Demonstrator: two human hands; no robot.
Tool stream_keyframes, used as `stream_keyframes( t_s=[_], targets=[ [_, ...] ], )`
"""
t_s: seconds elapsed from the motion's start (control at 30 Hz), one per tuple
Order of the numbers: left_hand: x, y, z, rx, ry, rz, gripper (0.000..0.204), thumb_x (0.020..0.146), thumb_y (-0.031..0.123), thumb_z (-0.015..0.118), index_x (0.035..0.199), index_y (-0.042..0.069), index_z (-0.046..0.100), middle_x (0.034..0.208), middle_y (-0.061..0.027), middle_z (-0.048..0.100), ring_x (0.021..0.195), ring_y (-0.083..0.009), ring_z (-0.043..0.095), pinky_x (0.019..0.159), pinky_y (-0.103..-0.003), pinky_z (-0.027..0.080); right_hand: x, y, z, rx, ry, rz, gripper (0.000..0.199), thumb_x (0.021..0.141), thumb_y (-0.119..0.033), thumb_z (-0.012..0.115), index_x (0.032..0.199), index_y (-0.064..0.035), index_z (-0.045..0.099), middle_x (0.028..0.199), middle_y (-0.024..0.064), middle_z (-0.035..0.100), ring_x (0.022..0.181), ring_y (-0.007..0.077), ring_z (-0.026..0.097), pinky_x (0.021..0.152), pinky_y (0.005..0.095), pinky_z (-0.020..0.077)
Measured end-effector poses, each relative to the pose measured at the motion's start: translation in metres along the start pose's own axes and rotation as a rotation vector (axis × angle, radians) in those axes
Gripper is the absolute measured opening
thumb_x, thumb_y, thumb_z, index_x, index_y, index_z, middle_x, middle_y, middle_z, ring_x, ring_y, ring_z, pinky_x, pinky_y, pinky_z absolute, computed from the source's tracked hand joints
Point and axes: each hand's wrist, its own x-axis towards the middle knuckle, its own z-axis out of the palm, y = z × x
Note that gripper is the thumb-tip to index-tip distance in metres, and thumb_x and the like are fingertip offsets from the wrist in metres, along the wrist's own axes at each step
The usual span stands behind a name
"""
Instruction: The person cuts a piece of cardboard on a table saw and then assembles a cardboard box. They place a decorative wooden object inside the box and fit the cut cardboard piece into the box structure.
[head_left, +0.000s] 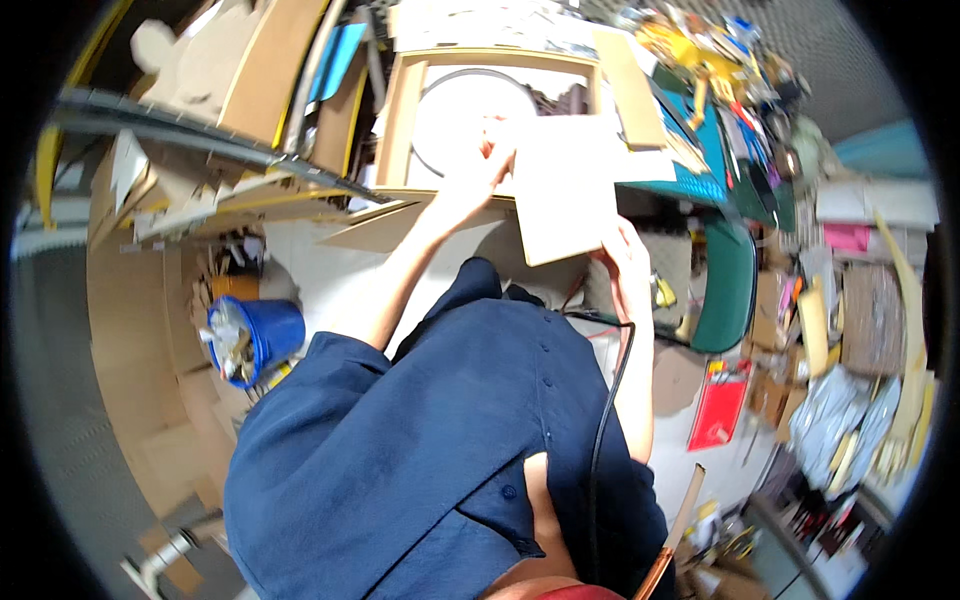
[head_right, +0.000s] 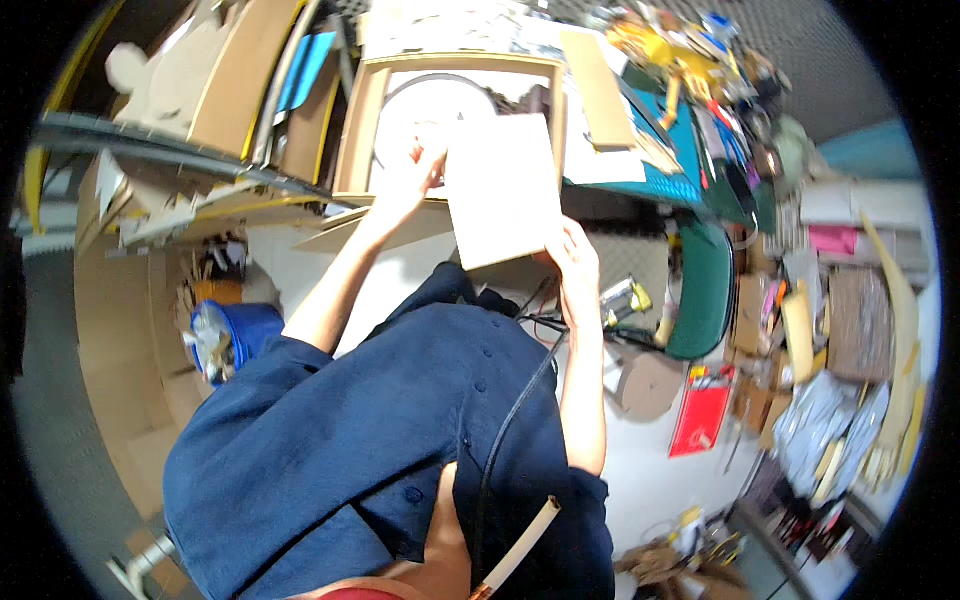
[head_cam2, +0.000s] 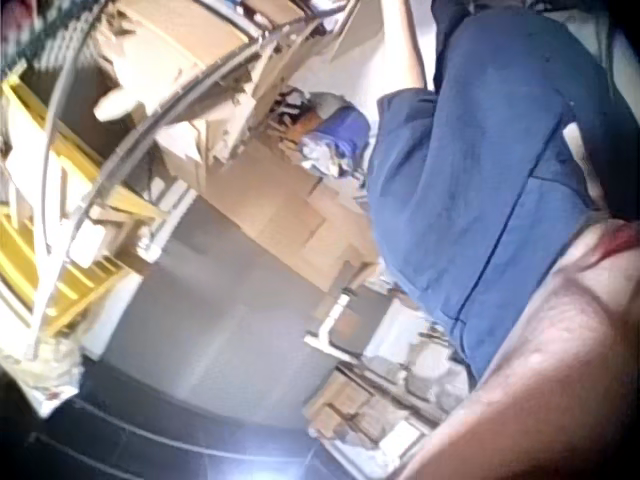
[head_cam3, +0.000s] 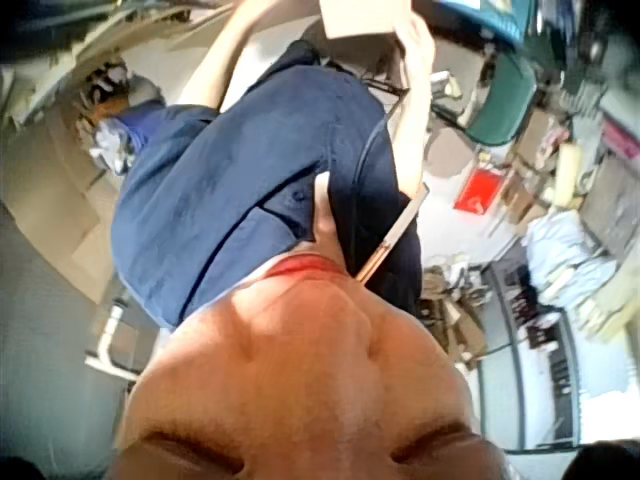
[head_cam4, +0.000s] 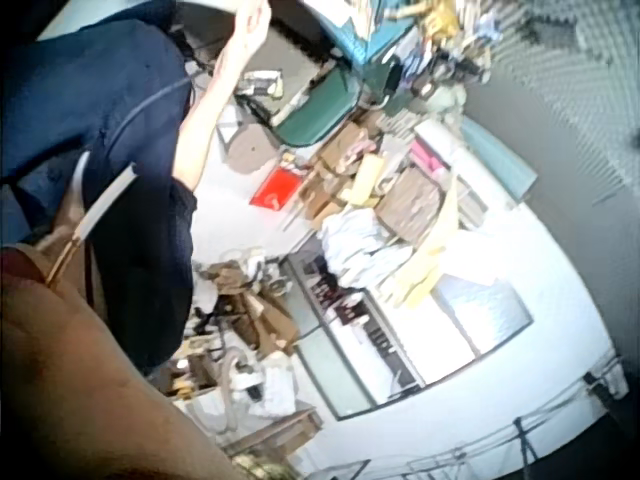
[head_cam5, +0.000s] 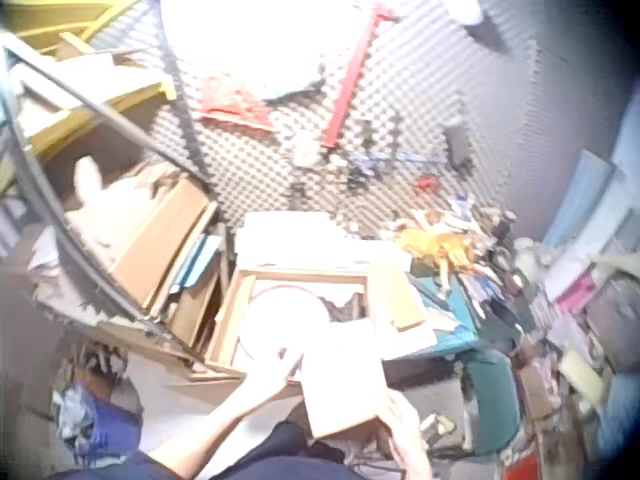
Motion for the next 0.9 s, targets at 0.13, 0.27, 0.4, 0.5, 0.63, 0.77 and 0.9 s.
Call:
stream_keyframes(
  t_s=[0.13,0.27,0.4,0.5,0.63,0.77,0.9],
  targets=[
    [-0.048,-0.004,-0.017,-0.22,0.099,0.05,0.016,0.097,0.017,0.055,0.103,0.002,0.054,0.069,0.0011,0.053,0.058,-0.0065,0.05,0.055,-0.022,0.042,-0.012,0.018,0.007,0.099,-0.112,0.122,0.038,0.094,-0.019,0.06,0.127,-0.0013,0.05,0.108,0.007,0.065,0.094,0.0128,0.065,0.075,0.0256,0.0569],
    [-0.092,-0.041,-0.047,-0.424,0.259,-0.042,0.034,0.096,0.016,0.059,0.124,0.001,0.047,0.084,-0.002,0.056,0.074,-0.0087,0.055,0.068,-0.024,0.047,-0.02,0.025,0.047,0.021,-0.199,0.121,0.038,0.091,-0.016,0.065,0.124,-0.0065,0.05,0.108,0.0054,0.065,0.098,0.0135,0.063,0.082,0.032,0.0566],
    [-0.141,-0.061,-0.082,-0.555,0.419,-0.016,0.032,0.095,0.016,0.059,0.122,0.002,0.048,0.093,0.0016,0.054,0.085,-0.0086,0.053,0.078,-0.027,0.049,-0.02,0.038,0.097,-0.092,-0.335,0.012,0.029,0.09,-0.008,0.066,0.116,-0.0049,0.054,0.106,0.0058,0.065,0.096,0.013,0.062,0.085,0.0333,0.0558],
    [-0.182,-0.082,-0.111,-0.58,0.52,-0.004,0.029,0.097,0.012,0.055,0.123,0.004,0.046,0.092,0.0013,0.053,0.092,-0.011,0.056,0.087,-0.033,0.051,-0.03,0.043,0.136,-0.14,-0.412,0.018,0.024,0.087,-0.001,0.066,0.11,-0.002,0.06,0.104,0.0051,0.066,0.094,0.0108,0.062,0.085,0.0257,0.0497],
    [-0.225,-0.081,-0.138,-0.65,0.68,0.002,0.031,0.099,0.012,0.05,0.129,0.004,0.043,0.107,-0.0038,0.061,0.102,-0.0147,0.059,0.096,-0.036,0.049,-0.035,0.054,0.176,-0.208,-0.587,-0.033,0.026,0.086,0.001,0.066,0.112,-0.0016,0.061,0.109,0.0053,0.066,0.101,0.0108,0.06,0.09,0.0248,0.0461],
    [-0.27,-0.086,-0.149,-0.671,0.725,0.066,0.035,0.099,0.019,0.05,0.132,0.007,0.042,0.13,-0.0123,0.057,0.12,-0.0257,0.056,0.106,-0.042,0.043,-0.046,0.052,0.209,-0.26,-0.721,0.024,0.026,0.086,0.003,0.065,0.112,-0.0016,0.063,0.118,0.007,0.064,0.106,0.0121,0.059,0.093,0.0257,0.0453],
    [-0.315,-0.08,-0.14,-0.687,0.893,0.093,0.037,0.1,0.021,0.05,0.133,0.007,0.043,0.132,-0.0126,0.055,0.121,-0.0263,0.056,0.106,-0.04,0.042,-0.057,0.042,0.237,-0.313,-0.934,0.047,0.027,0.086,0.005,0.064,0.111,-0.0033,0.064,0.122,0.0072,0.062,0.108,0.0131,0.059,0.093,0.0266,0.0471]
  ],
)
